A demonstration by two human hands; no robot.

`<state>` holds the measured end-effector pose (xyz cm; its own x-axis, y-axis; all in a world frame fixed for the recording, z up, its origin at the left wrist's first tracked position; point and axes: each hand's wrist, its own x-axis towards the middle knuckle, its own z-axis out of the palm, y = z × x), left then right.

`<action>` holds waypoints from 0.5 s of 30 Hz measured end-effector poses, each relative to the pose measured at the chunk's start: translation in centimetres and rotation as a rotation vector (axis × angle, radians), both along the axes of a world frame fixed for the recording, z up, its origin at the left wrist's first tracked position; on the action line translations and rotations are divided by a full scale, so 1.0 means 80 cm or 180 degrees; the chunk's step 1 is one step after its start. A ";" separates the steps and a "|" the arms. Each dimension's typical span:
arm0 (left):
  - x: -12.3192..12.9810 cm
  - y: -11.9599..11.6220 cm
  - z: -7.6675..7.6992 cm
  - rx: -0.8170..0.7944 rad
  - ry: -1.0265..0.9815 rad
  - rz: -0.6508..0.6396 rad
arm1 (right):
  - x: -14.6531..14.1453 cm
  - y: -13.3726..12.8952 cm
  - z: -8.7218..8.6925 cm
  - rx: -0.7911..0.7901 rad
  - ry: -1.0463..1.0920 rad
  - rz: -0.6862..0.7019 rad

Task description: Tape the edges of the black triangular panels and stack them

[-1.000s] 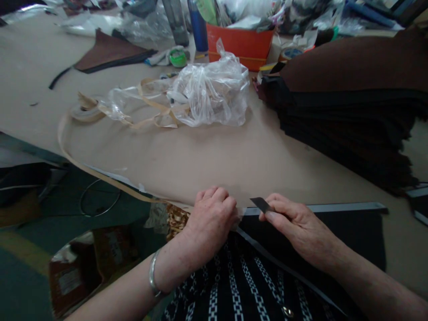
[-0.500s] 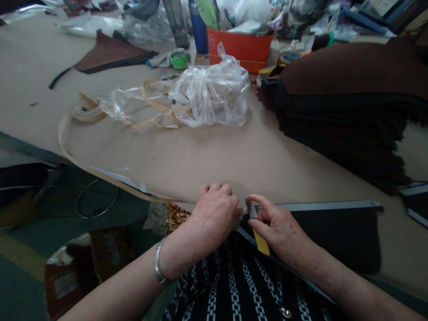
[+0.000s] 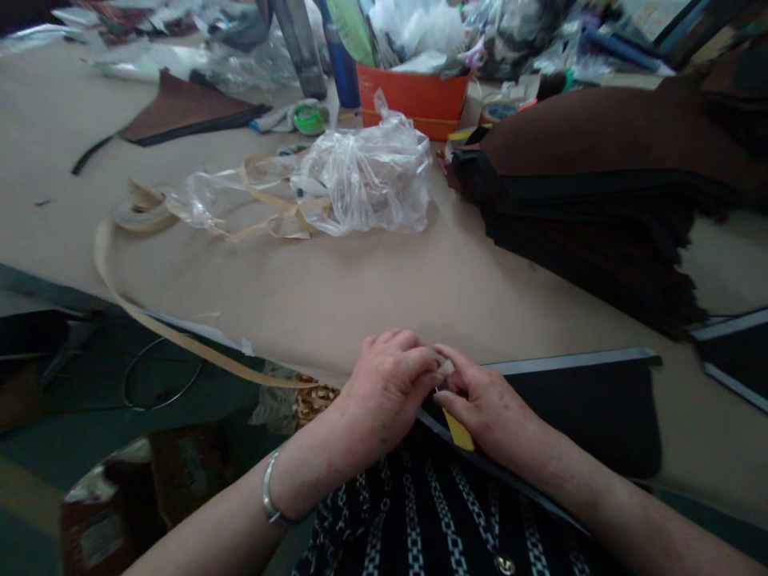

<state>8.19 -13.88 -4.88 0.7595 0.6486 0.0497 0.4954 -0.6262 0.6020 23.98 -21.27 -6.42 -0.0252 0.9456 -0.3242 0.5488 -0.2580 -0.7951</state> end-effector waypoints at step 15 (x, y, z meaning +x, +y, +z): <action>-0.013 0.065 -0.073 0.0859 -0.0154 0.0360 | 0.164 -0.254 -0.035 -0.0407 0.1100 -0.3199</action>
<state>7.16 -8.70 -10.76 0.6757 0.6874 0.2663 0.5459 -0.7094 0.4458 37.07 -41.58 -9.23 0.6370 0.5434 -0.5468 -0.2116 -0.5588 -0.8019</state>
